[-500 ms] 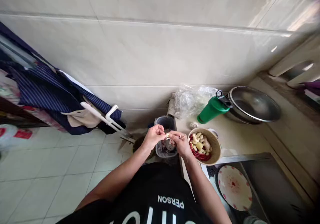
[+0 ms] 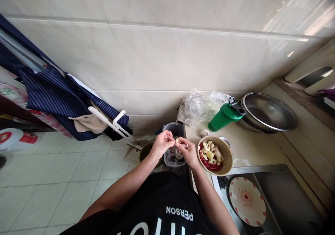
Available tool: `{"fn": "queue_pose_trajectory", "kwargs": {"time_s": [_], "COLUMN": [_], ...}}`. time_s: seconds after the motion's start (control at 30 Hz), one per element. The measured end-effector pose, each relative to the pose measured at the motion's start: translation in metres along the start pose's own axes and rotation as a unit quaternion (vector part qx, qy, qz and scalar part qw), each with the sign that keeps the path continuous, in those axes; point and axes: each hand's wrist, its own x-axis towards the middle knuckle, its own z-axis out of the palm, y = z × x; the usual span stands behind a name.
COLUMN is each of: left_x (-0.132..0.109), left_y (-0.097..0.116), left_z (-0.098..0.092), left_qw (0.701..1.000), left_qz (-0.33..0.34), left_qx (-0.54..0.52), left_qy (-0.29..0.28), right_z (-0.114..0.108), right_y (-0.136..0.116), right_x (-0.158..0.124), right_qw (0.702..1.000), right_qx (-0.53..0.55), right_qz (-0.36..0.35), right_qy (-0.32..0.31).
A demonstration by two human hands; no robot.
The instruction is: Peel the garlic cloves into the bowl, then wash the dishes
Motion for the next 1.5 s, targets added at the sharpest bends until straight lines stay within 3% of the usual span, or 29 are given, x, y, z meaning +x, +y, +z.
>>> {"fn": "queue_pose_trajectory", "kwargs": {"time_s": [0.4, 0.77, 0.93, 1.03, 1.13, 1.2, 1.3, 1.4, 1.5], "left_x": [-0.001, 0.0, 0.006, 0.012, 0.012, 0.01, 0.006, 0.002, 0.001], "left_y": [-0.006, -0.009, -0.019, -0.026, -0.027, -0.024, -0.017, -0.011, -0.006], "left_z": [0.004, 0.007, -0.006, -0.011, -0.008, -0.004, 0.003, 0.007, 0.008], "left_qw": [0.999, 0.996, 0.998, 0.986, 0.981, 0.985, 0.995, 0.999, 0.996], "left_qz": [-0.041, -0.076, -0.02, 0.047, 0.082, 0.067, 0.025, -0.029, -0.086], "left_qx": [-0.027, -0.029, 0.067, 0.157, 0.177, 0.159, 0.096, 0.036, -0.004], "left_qy": [-0.017, -0.041, 0.003, 0.018, 0.0, -0.002, 0.002, 0.0, 0.008], "right_z": [-0.004, 0.002, -0.004, -0.003, -0.003, -0.005, -0.008, -0.009, -0.008], "right_y": [0.001, 0.011, 0.008, 0.008, 0.009, 0.009, 0.01, 0.011, 0.013], "right_x": [-0.003, -0.001, 0.0, -0.003, -0.006, -0.007, -0.008, -0.008, -0.009], "right_qw": [1.0, 0.977, 0.97, 0.986, 0.999, 0.993, 0.952, 0.92, 0.905], "right_qx": [-0.022, 0.176, 0.207, 0.146, 0.012, -0.103, -0.258, -0.329, -0.354], "right_qz": [0.008, 0.115, 0.106, 0.073, 0.019, -0.044, -0.141, -0.188, -0.208], "right_qy": [-0.01, 0.038, 0.065, 0.039, 0.03, 0.045, 0.079, 0.103, 0.111]}}
